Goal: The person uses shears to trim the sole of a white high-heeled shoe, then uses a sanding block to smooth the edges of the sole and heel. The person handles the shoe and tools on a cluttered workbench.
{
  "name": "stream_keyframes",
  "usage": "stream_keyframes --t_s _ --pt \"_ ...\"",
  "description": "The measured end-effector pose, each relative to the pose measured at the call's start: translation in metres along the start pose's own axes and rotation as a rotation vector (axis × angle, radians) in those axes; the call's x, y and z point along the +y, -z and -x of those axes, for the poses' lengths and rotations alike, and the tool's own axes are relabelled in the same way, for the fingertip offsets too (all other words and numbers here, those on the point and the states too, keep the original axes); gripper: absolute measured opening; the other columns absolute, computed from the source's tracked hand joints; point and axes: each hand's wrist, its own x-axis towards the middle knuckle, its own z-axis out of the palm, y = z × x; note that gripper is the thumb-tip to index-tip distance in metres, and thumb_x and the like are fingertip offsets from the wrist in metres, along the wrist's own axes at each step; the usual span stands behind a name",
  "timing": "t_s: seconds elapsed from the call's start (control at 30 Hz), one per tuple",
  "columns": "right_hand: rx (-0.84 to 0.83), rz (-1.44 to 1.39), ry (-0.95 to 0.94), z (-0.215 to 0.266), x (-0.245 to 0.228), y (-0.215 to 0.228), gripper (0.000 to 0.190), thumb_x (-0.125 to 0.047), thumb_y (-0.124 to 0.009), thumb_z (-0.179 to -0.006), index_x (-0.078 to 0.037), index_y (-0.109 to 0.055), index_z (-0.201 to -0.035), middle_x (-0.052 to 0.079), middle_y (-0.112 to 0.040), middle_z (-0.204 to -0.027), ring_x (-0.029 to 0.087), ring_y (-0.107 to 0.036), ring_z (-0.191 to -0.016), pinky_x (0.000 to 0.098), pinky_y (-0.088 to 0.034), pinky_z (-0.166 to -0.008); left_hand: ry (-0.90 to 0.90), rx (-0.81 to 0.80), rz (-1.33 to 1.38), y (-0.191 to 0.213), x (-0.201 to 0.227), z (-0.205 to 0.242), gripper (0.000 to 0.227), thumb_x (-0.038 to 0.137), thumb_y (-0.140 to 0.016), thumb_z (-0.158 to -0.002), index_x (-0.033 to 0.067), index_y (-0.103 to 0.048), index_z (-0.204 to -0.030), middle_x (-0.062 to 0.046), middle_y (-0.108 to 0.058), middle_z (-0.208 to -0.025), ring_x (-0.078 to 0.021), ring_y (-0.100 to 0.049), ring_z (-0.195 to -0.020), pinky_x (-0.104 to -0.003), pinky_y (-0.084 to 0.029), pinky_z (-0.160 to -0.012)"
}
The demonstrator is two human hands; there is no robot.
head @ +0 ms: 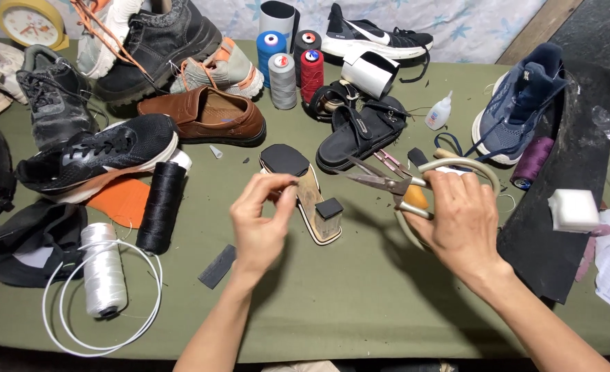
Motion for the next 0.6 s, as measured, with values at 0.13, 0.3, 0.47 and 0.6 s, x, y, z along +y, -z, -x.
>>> stream_keyframes --t_s 0.13,0.3,0.47,0.6 --pt "-0.050 -0.128 -0.077 0.000 0.001 0.004 0.064 -0.042 -0.088 -0.069 -0.015 -0.062 -0.121 0.001 -0.065 -0.095 0.024 -0.060 -0.098 0.0369 -0.046 -0.081 0.273 0.022 0.309 0.028 -0.009 0.027 0.011 -0.003 -0.063 -0.094 -0.0014 -0.071 -0.102 -0.015 -0.072 -0.091 -0.0202 -0.072 -0.076 -0.029 -0.059 -0.061" --pt "-0.112 -0.233 -0.138 0.005 0.003 0.010 0.063 -0.037 -0.089 -0.070 -0.012 -0.061 -0.120 0.006 -0.066 -0.093 0.028 -0.062 -0.095 0.0399 -0.047 -0.080 0.587 0.105 0.632 0.074 -0.025 0.081 0.015 0.004 -0.056 -0.098 -0.0026 -0.068 -0.105 -0.019 -0.072 -0.087 -0.0245 -0.072 -0.072 -0.030 -0.059 -0.055" --pt "-0.163 -0.214 -0.159 0.012 0.016 0.006 0.066 -0.051 -0.084 -0.075 -0.013 -0.060 -0.123 0.003 -0.069 -0.109 0.032 -0.059 -0.098 0.0473 -0.047 -0.083 0.684 0.107 0.666 0.144 -0.003 0.144 0.016 -0.006 -0.045 -0.083 -0.0081 -0.061 -0.081 -0.023 -0.051 -0.071 -0.0300 -0.047 -0.049 -0.033 -0.033 -0.038" --pt "-0.118 -0.238 -0.153 0.010 0.015 0.007 0.058 -0.043 -0.088 -0.074 -0.010 -0.060 -0.112 0.005 -0.072 -0.120 0.033 -0.058 -0.091 0.0453 -0.047 -0.082 0.586 -0.282 0.892 0.207 0.006 0.183 0.042 0.025 -0.046 -0.101 -0.0098 -0.062 -0.083 -0.021 -0.051 -0.068 -0.0274 -0.050 -0.045 -0.036 -0.040 -0.046"
